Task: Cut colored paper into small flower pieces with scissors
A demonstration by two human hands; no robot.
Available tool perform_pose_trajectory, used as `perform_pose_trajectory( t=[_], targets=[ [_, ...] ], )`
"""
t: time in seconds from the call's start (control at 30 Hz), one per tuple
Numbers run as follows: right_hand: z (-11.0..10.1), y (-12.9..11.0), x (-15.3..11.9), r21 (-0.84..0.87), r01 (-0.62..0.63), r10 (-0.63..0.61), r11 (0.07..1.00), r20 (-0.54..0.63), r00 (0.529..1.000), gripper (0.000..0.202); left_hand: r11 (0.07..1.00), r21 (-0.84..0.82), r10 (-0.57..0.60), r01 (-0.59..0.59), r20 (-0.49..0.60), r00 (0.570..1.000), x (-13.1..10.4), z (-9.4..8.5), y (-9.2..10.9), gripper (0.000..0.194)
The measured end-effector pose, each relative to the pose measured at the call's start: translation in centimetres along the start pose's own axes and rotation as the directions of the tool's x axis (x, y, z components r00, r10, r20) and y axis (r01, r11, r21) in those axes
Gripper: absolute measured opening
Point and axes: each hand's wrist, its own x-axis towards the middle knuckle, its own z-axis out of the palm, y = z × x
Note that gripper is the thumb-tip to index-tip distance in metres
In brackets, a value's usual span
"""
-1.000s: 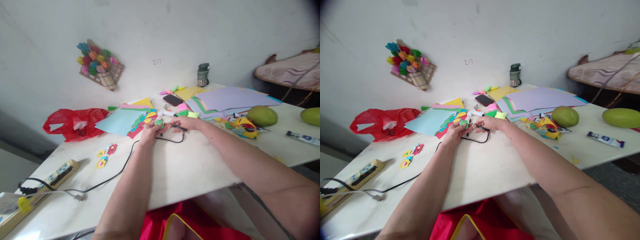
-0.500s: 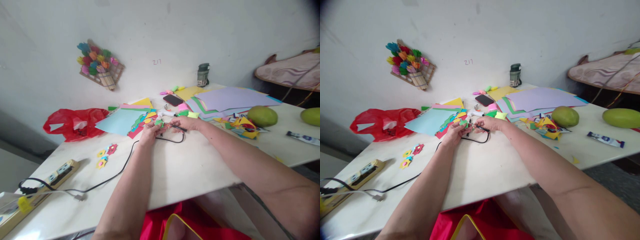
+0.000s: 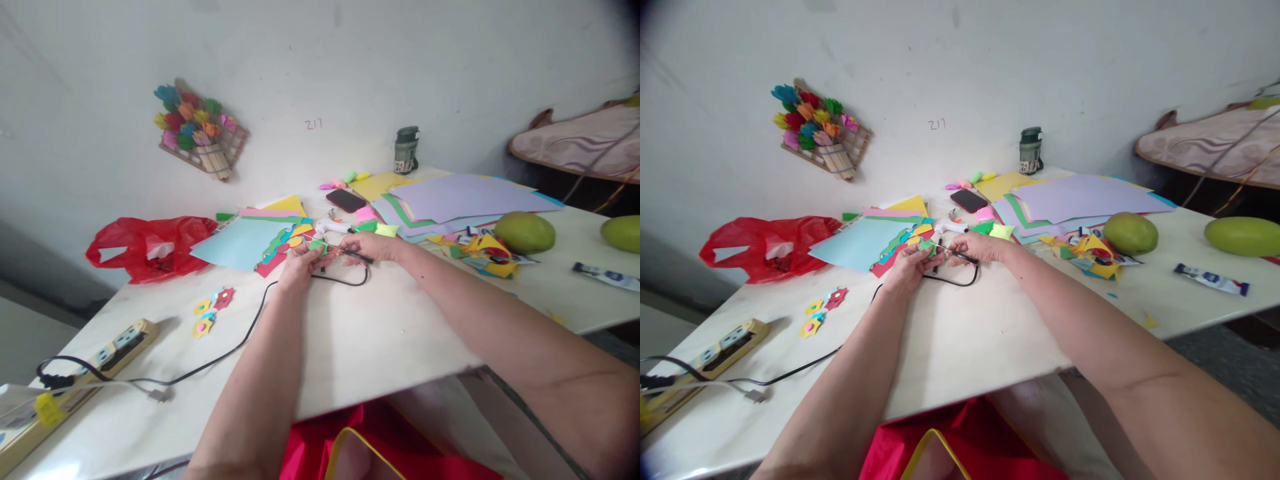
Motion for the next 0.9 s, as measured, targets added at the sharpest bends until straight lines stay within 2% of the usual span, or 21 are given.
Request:
perform_pose_trajectory(
  t=[0.43, 0.7, 0.9],
  targets=[
    [-0.04, -0.22, -0.08, 0.025, -0.013, 0.013, 1.000, -0.002, 1.000, 0.039, 1.000, -0.017, -0.020, 0.020, -0.009, 1.000, -0.16, 0.24, 0.34, 0.025],
    [-0.12, 0.54, 0.18, 0.017, 0.000, 0.000, 1.000, 0.021, 1.000, 0.035, 1.000, 0.005, -0.019, 0.018, 0.012, 1.000, -0.20, 0.30, 0.24, 0.026],
    [-0.07, 0.27, 0.06, -0.020, 0.000, 0.000, 1.000, -0.018, 1.000, 0.034, 1.000, 0.000, -0.015, 0.015, 0.016, 1.000, -0.21, 0.34, 0.28, 0.027]
  ],
)
